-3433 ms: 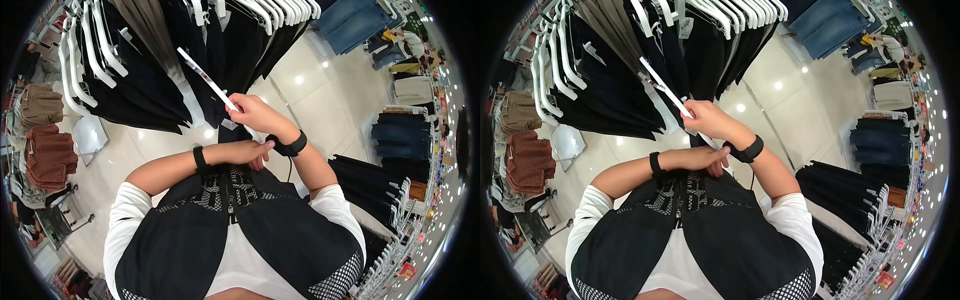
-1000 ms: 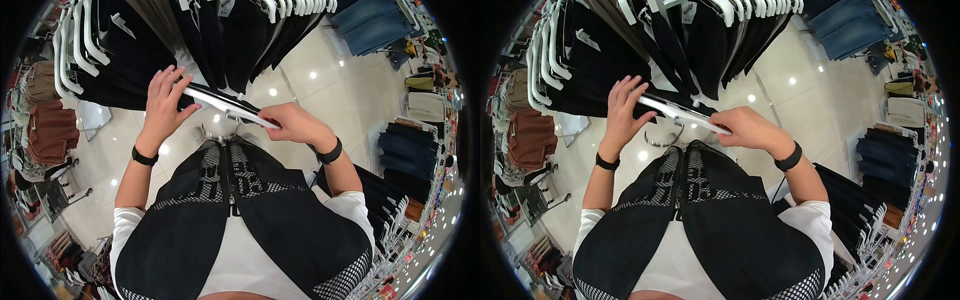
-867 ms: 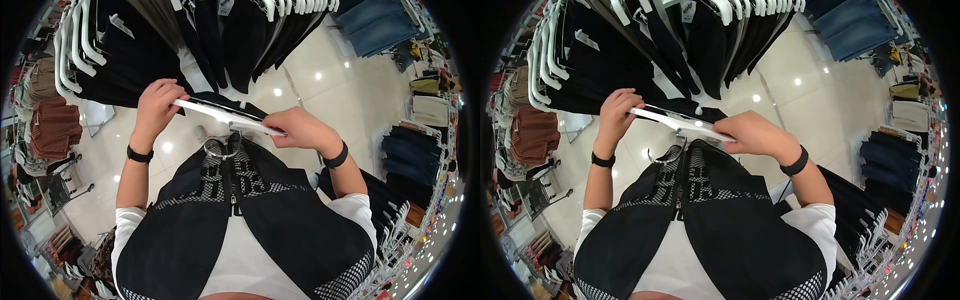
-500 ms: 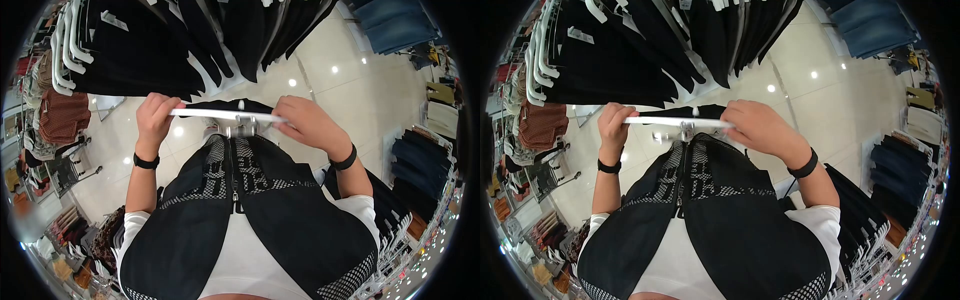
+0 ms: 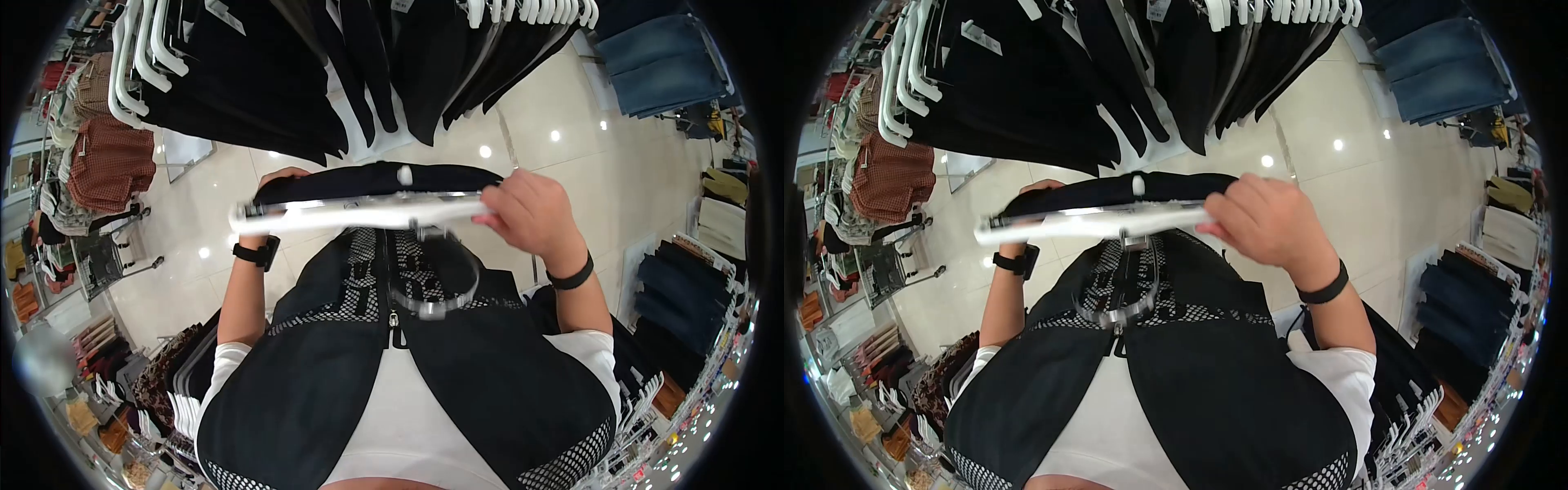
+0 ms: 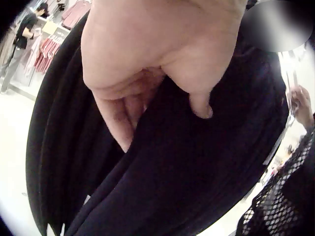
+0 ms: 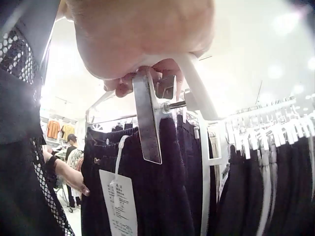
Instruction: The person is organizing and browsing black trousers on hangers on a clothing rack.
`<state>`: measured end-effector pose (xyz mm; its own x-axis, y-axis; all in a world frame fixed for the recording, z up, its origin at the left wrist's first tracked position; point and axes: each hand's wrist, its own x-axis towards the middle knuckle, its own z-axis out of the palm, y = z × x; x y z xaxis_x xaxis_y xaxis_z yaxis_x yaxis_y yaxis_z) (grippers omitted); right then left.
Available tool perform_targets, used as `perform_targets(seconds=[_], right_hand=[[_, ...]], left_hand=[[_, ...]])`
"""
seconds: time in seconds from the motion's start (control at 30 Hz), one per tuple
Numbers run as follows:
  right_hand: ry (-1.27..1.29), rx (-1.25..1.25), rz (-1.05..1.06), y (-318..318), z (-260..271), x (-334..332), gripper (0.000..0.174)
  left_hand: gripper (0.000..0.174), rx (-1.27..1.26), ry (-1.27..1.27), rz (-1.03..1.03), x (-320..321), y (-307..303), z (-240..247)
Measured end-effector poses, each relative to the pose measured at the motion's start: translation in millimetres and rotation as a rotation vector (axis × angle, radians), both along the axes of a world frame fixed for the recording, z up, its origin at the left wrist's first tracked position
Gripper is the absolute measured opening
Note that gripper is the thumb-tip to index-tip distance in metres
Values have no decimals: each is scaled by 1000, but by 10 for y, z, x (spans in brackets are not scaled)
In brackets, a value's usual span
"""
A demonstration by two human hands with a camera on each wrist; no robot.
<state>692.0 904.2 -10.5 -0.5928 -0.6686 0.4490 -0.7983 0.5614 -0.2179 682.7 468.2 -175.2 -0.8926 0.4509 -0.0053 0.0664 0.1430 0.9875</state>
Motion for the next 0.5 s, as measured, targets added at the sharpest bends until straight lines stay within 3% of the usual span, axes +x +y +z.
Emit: perform_targets(seconds=[0.07,0.13,0.17,0.2,0.27,0.33,0.4,0.47,0.5], right_hand=[[-17,-26,60,-64,51,106,28],[-73,-19,112,-167,78,202,31],[-111,-19,118,-235,79,267,31],[-150,-22,121,-308,63,302,32],[-127,-15,26,-402,47,290,32],[-62,-5,-109,-410,59,238,32],[-23,-151,-270,-330,110,137,30],[52,-183,-381,-305,286,-5,27],[143,-122,-426,-299,357,-55,26]], left_hand=[[26,59,-294,103,-113,-9,24],[32,52,-154,193,-181,200,446],[38,223,-253,260,-229,236,533],[39,205,-184,255,-264,231,561],[40,169,-44,229,-356,194,589],[43,527,-397,222,-372,73,512],[55,304,-509,67,-583,-123,182],[67,515,-468,236,-584,-140,33],[75,460,-501,119,-622,-190,111]])
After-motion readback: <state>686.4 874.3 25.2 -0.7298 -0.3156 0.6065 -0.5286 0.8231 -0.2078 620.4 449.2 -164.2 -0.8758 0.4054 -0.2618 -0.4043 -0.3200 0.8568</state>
